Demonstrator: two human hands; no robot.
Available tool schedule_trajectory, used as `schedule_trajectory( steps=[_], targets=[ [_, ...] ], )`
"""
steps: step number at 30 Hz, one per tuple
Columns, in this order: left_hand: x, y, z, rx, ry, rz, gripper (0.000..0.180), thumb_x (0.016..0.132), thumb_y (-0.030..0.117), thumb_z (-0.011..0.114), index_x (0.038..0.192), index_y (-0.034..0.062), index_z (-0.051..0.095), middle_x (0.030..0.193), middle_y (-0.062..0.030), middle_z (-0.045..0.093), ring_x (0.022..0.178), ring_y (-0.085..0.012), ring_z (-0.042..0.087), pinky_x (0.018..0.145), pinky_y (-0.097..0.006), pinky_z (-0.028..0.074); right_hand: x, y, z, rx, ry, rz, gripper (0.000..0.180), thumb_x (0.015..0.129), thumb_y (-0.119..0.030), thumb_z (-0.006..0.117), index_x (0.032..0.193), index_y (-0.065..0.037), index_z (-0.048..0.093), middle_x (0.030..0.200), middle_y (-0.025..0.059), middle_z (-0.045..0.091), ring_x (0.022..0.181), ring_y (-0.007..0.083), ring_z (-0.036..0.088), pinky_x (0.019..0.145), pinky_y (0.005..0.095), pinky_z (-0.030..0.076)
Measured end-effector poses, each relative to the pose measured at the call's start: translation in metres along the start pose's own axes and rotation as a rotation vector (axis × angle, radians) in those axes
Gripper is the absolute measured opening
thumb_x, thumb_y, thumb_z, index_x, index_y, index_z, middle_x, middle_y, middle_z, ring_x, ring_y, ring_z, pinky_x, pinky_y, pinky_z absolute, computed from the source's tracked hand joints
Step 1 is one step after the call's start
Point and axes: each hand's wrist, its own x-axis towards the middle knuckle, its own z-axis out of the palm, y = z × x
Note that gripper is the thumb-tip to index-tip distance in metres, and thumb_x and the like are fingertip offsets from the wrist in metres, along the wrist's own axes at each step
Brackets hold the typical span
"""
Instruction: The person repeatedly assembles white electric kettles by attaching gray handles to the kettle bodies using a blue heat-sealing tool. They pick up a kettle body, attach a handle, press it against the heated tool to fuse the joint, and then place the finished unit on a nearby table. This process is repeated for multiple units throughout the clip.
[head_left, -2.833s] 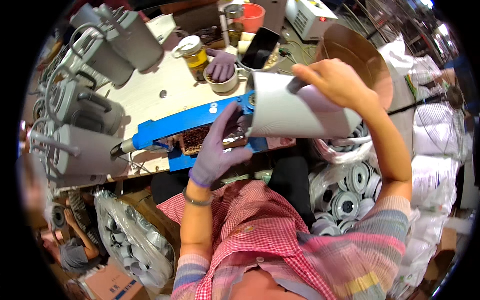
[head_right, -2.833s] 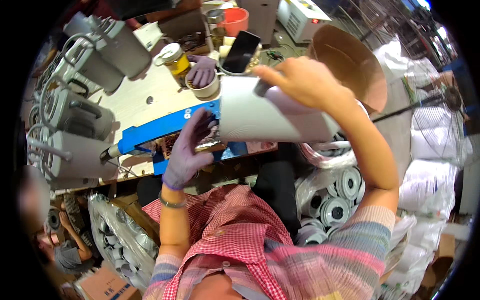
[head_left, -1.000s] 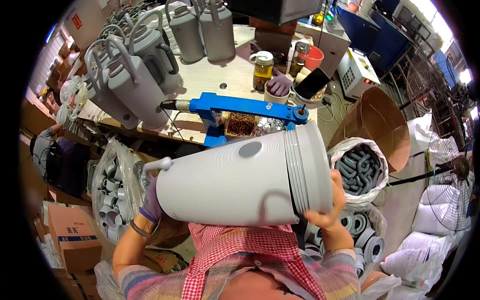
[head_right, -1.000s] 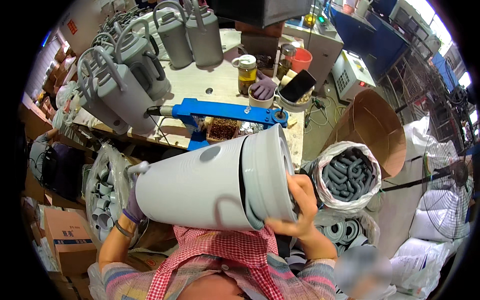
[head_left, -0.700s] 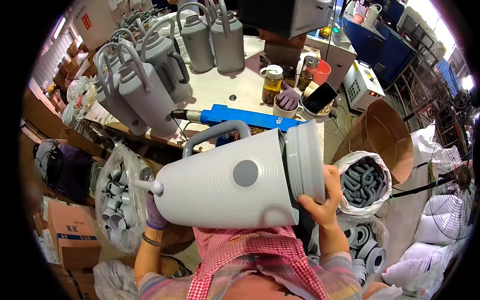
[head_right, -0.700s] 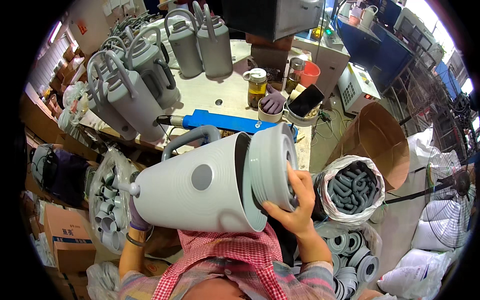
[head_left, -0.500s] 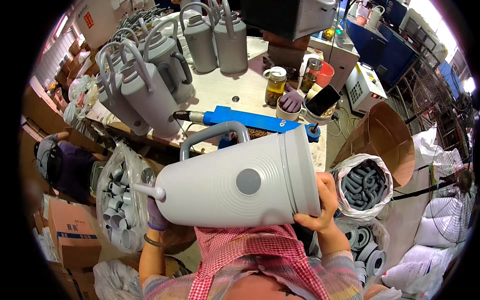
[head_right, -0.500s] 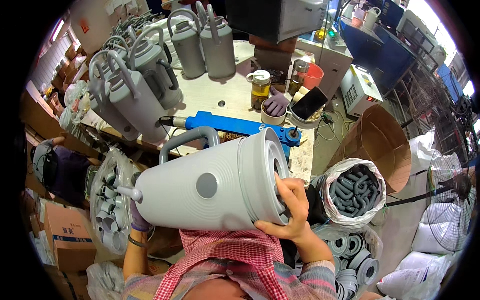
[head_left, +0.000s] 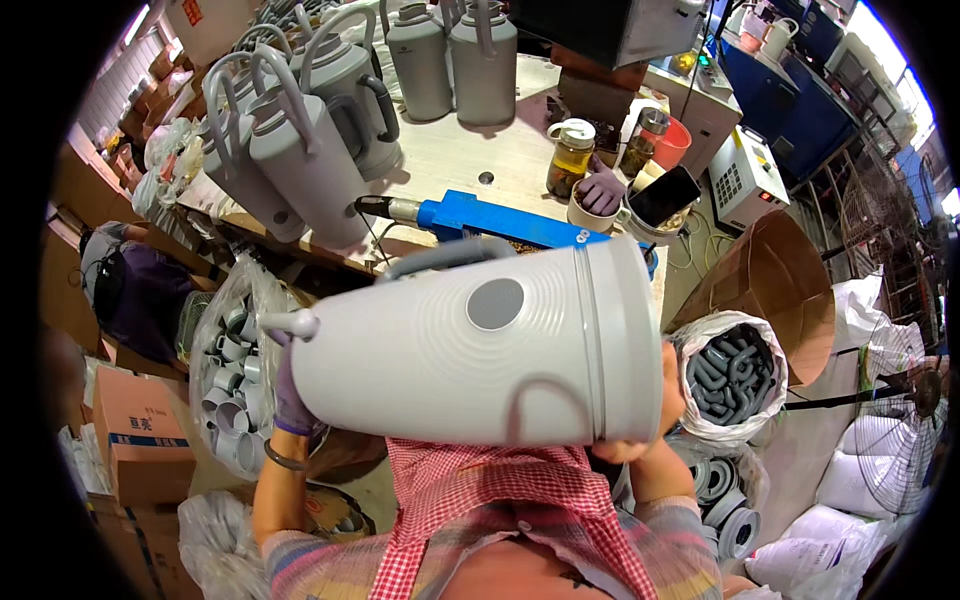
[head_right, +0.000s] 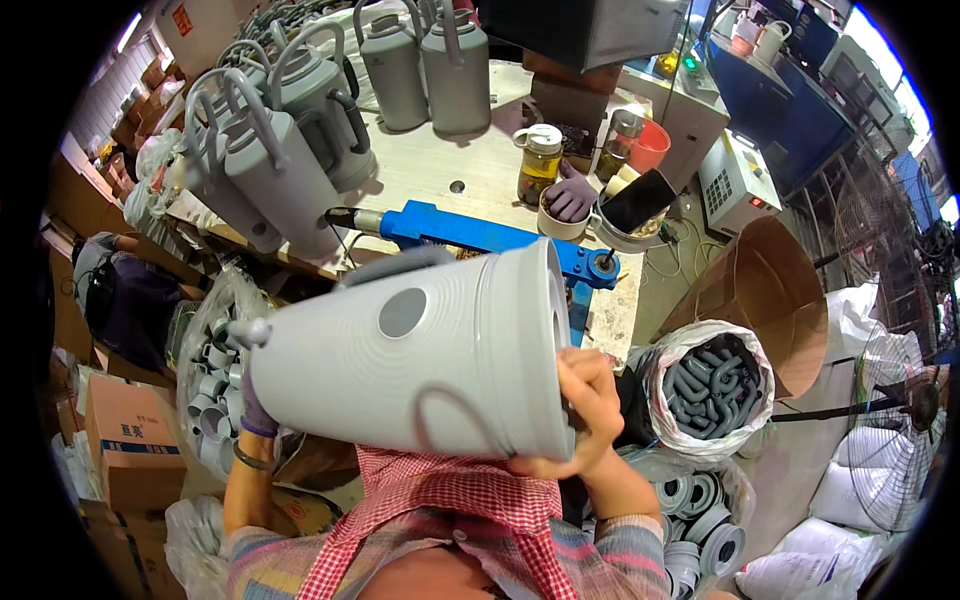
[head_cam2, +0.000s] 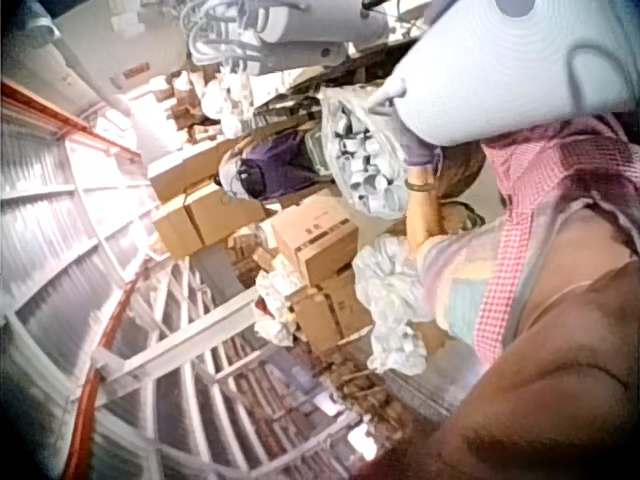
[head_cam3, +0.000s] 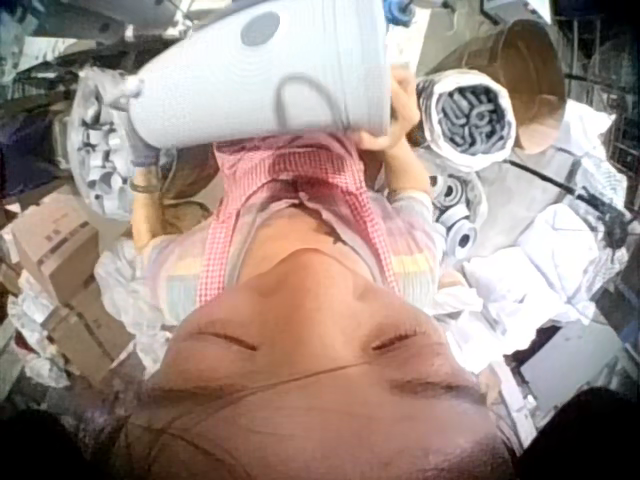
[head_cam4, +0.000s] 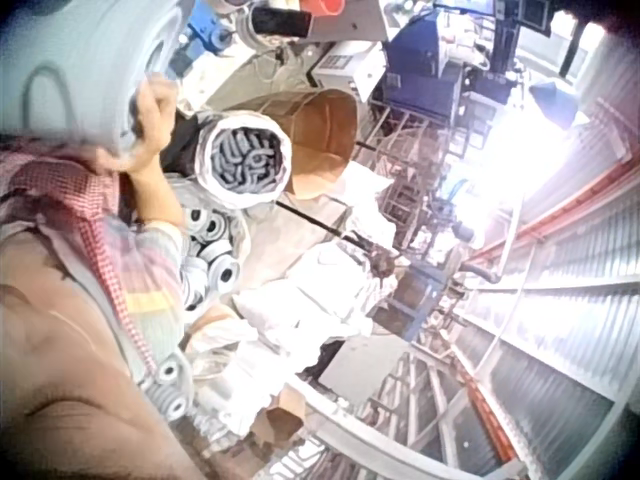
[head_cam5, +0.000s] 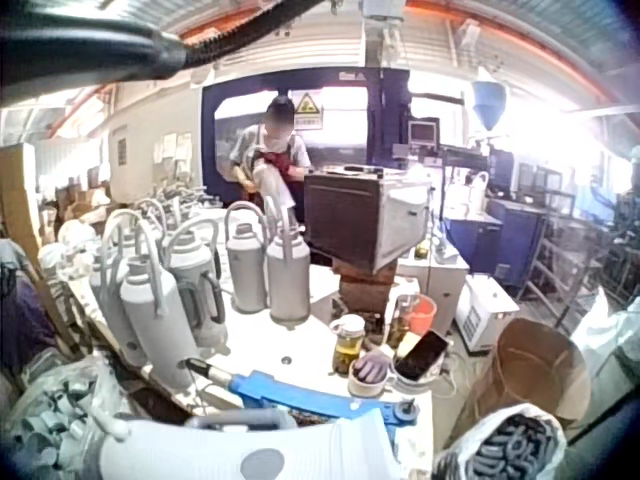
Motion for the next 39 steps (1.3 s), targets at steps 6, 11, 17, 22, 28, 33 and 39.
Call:
schedule_trajectory(
  steps=[6,11,17,22,28,33,39],
  targets=[
    [-0.018,0.03,-0.037,0.676,0.214,0.592,0.052,0.103,0.031,0.05,0.144,0.0007,0.04,0.136,-0.0136,0.054,0.118,-0.0251,0.058,0.102,-0.039,0.047,0.023,0.044,0.008,0.134,-0.337,-0.205,0.081,0.061,-0.05,0.089,0.121,-0.002,0.063,0.111,0.0129,0.053,0.107,0.0319,0.05,0.103,0.0526,0.038],
    [-0.032,0.031,-0.045,0.849,0.416,0.771,0.05,0.104,0.026,0.046,0.146,0.0007,0.04,0.146,-0.018,0.047,0.125,-0.0285,0.055,0.106,-0.04,0.046,0.047,0.069,0.012,0.502,-0.457,0.141,0.071,0.087,-0.049,0.064,0.14,-0.003,0.05,0.142,0.0151,0.045,0.137,0.0318,0.037,0.116,0.0491,0.022],
    [-0.01,0.002,-0.022,0.548,0.453,0.804,0.048,0.102,0.026,0.049,0.142,-0.0006,0.045,0.131,-0.0183,0.058,0.118,-0.0275,0.06,0.101,-0.039,0.05,0.065,0.052,0.091,0.785,0.064,0.593,0.089,0.098,-0.071,0.023,0.158,-0.006,0.017,0.163,0.0165,0.022,0.152,0.0264,0.013,0.123,0.0404,0.004],
    [-0.041,0.029,-0.036,0.862,0.466,0.513,0.044,0.098,0.021,0.058,0.135,-0.0017,0.05,0.122,-0.0136,0.064,0.11,-0.0229,0.062,0.094,-0.035,0.051,0.025,0.089,0.051,0.6,-0.363,0.39,0.098,0.091,-0.08,0.028,0.145,0.001,0.041,0.14,0.0135,0.048,0.134,0.0269,0.045,0.118,0.0431,0.027],
    [-0.058,0.051,-0.027,0.388,0.565,0.563,0.044,0.095,0.023,0.059,0.131,-0.0014,0.053,0.119,-0.0132,0.064,0.108,-0.024,0.062,0.094,-0.038,0.051,-0.02,0.096,0.125,0.035,0.052,-0.123,0.086,0.091,-0.075,0.043,0.116,0.005,0.063,0.106,0.0156,0.065,0.106,0.0387,0.06,0.095,0.05,0.044],
    [-0.099,0.112,-0.033,0.49,0.675,0.667,0.039,0.092,0.022,0.063,0.124,-0.0008,0.059,0.117,-0.013,0.066,0.107,-0.0242,0.063,0.096,-0.039,0.05,0.036,0.092,0.207,0.7,-0.249,1.281,0.071,0.104,-0.056,0.038,0.135,0.006,0.05,0.127,0.0213,0.061,0.111,0.0277,0.061,0.097,0.0395,0.048],
    [-0.082,0.22,-0.036,1.158,0.578,0.694,0.033,0.088,0.02,0.068,0.115,-0.0002,0.066,0.113,-0.0122,0.069,0.107,-0.0233,0.065,0.097,-0.039,0.05,0.011,0.142,0.275,0.329,-1.279,0.743,0.078,0.099,-0.055,0.051,0.15,0.002,0.033,0.144,0.0203,0.047,0.135,0.0303,0.044,0.107,0.0434,0.04]
  ],
)
